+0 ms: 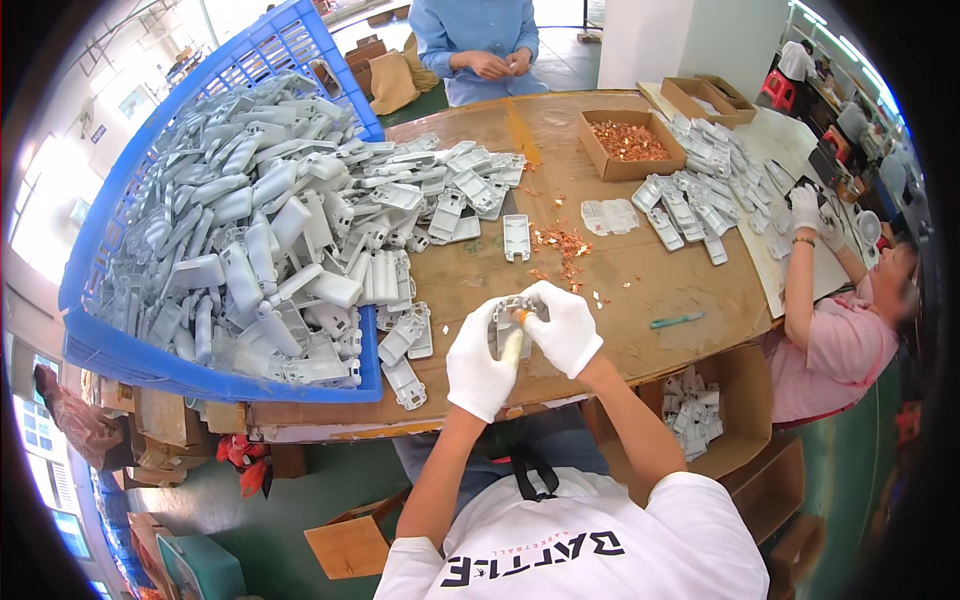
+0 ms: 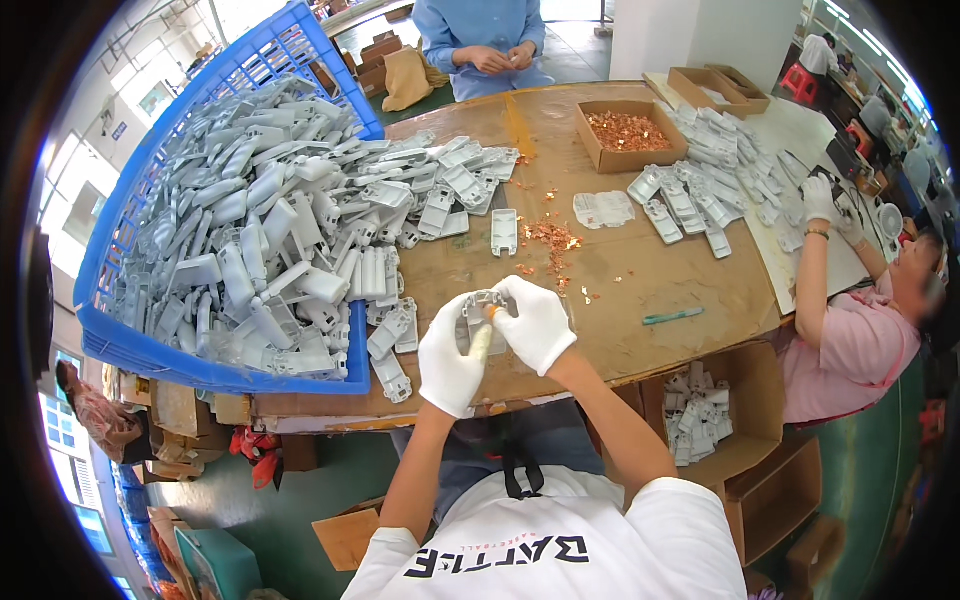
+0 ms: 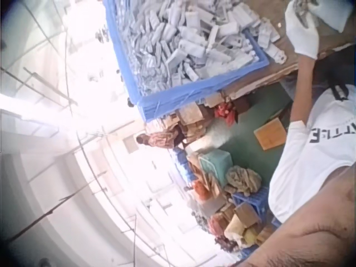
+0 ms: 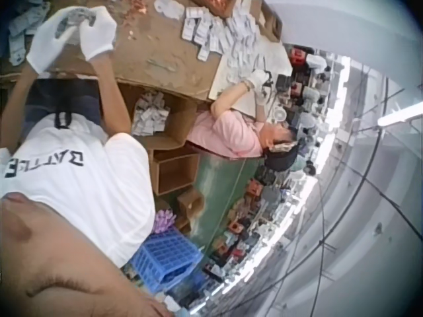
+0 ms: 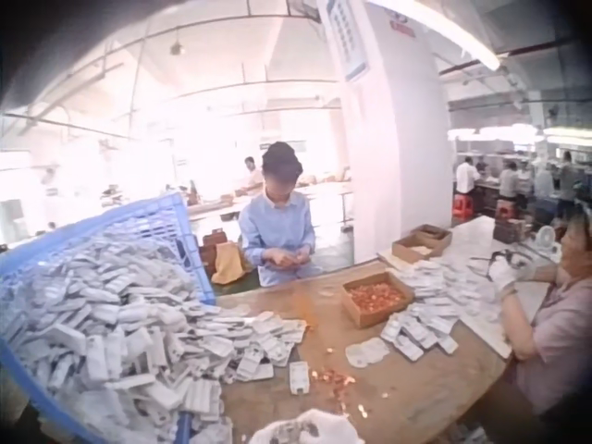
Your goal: The person picks up a plastic housing from a blue crate and a metal contact from the table, then presses the contact into the housing by hand. They repeat this process, occasionally turning the assembly over to ensure the contact is secure before placing it on the table.
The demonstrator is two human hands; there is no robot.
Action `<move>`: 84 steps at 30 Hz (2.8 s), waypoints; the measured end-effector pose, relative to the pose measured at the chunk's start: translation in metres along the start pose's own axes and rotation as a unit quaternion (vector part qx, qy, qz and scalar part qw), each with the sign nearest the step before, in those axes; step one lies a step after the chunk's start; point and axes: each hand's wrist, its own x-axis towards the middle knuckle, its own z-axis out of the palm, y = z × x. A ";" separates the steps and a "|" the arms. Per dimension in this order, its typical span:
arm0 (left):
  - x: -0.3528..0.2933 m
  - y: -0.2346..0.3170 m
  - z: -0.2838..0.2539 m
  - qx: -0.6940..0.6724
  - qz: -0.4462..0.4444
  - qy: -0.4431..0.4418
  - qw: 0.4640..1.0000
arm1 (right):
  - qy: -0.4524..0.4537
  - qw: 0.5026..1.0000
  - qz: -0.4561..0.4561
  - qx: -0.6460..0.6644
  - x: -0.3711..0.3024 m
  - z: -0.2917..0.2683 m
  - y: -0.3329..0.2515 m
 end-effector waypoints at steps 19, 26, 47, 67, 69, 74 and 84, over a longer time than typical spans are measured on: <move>0.029 -0.046 0.034 0.087 -0.062 -0.042 0.993 | -0.005 0.995 -0.045 -0.092 0.015 0.015 0.044; 0.031 -0.068 0.039 0.140 -0.100 -0.013 0.985 | -0.038 0.998 -0.024 -0.047 0.018 0.023 0.049; 0.067 -0.048 0.047 0.122 -0.123 -0.090 0.981 | -0.046 0.967 0.122 0.217 0.035 -0.003 0.069; 0.021 -0.005 0.012 -0.237 -0.173 -0.134 0.947 | 0.140 0.951 -0.235 -0.148 -0.017 -0.008 0.020; 0.017 -0.001 0.004 -0.227 -0.163 -0.124 0.952 | 0.119 0.957 -0.227 -0.138 -0.021 -0.008 0.012; 0.011 0.009 0.002 -0.215 -0.145 -0.107 0.960 | 0.146 0.924 -0.289 -0.205 -0.023 -0.013 0.010; -0.004 -0.013 0.006 -0.153 -0.151 -0.063 0.975 | 0.032 0.939 -0.256 -0.228 -0.032 0.001 0.023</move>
